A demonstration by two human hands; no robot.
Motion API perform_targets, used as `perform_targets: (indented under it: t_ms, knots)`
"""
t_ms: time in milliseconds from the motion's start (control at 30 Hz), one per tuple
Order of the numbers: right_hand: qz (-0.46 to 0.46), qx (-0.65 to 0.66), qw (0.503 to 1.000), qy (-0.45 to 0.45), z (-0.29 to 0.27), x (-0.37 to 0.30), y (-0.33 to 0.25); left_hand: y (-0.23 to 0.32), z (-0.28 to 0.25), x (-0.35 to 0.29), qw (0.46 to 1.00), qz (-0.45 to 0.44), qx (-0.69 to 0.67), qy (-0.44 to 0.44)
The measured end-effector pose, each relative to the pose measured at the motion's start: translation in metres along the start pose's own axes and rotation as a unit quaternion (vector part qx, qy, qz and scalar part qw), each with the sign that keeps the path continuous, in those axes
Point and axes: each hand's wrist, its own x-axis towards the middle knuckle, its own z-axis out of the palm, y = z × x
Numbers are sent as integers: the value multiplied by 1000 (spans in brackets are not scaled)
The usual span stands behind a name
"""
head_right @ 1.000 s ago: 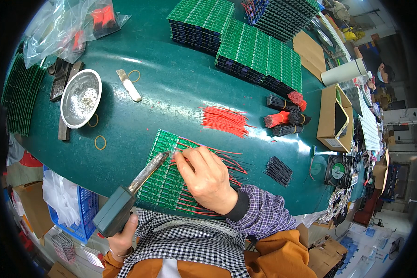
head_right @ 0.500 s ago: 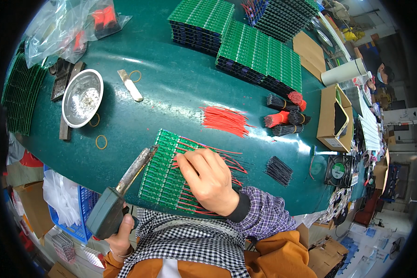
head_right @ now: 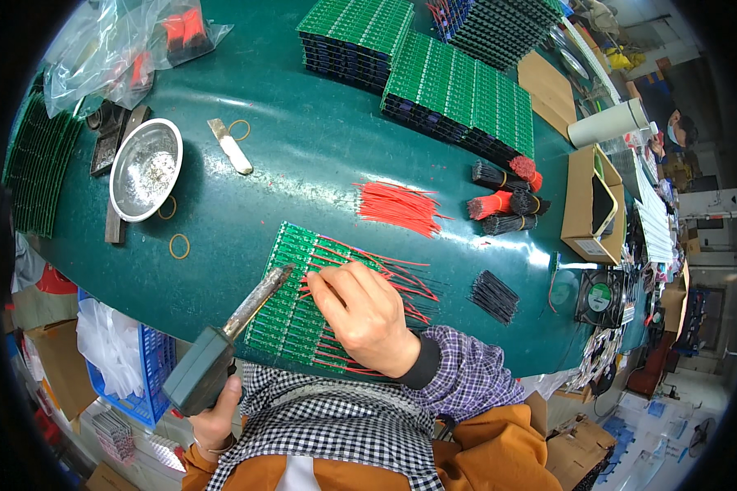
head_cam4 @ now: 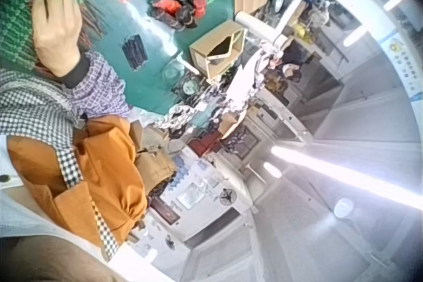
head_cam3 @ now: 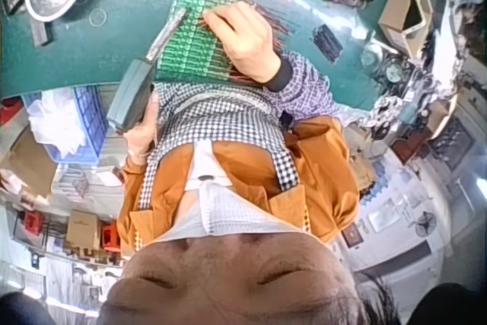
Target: The person solders wires onto a circuit board sheet using a soldering tool, places the completed board onto a stack, retrieves a new circuit board sheet, and solders wires onto it.
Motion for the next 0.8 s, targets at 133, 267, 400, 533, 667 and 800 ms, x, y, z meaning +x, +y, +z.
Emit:
perform_targets:
  t_ms: [133, 267, 400, 533, 667, 800]
  knots:
    - [2, -4, 1000, -3, 0, 0, 0, 3, 0, 4, 1000, 6, -7, -19]
    - [12, -4, 1000, -5, 0, 1, -2, 3, 0, 4, 999, 15, 4, -29]
    - [12, -8, 1000, -7, 0, 1, -2, 9, -1, 8, 999, -1, 2, -43]
    - [5, -9, 1000, -11, 0, 1, -2, 11, -1, 9, 999, 14, 19, -45]
    - [4, -11, 1000, -10, 0, 2, -2, 4, -2, 0, 1000, -3, 0, -29]
    - [3, -13, 1000, -7, 0, 2, -2, 1, -4, -3, 1000, -3, 13, -24]
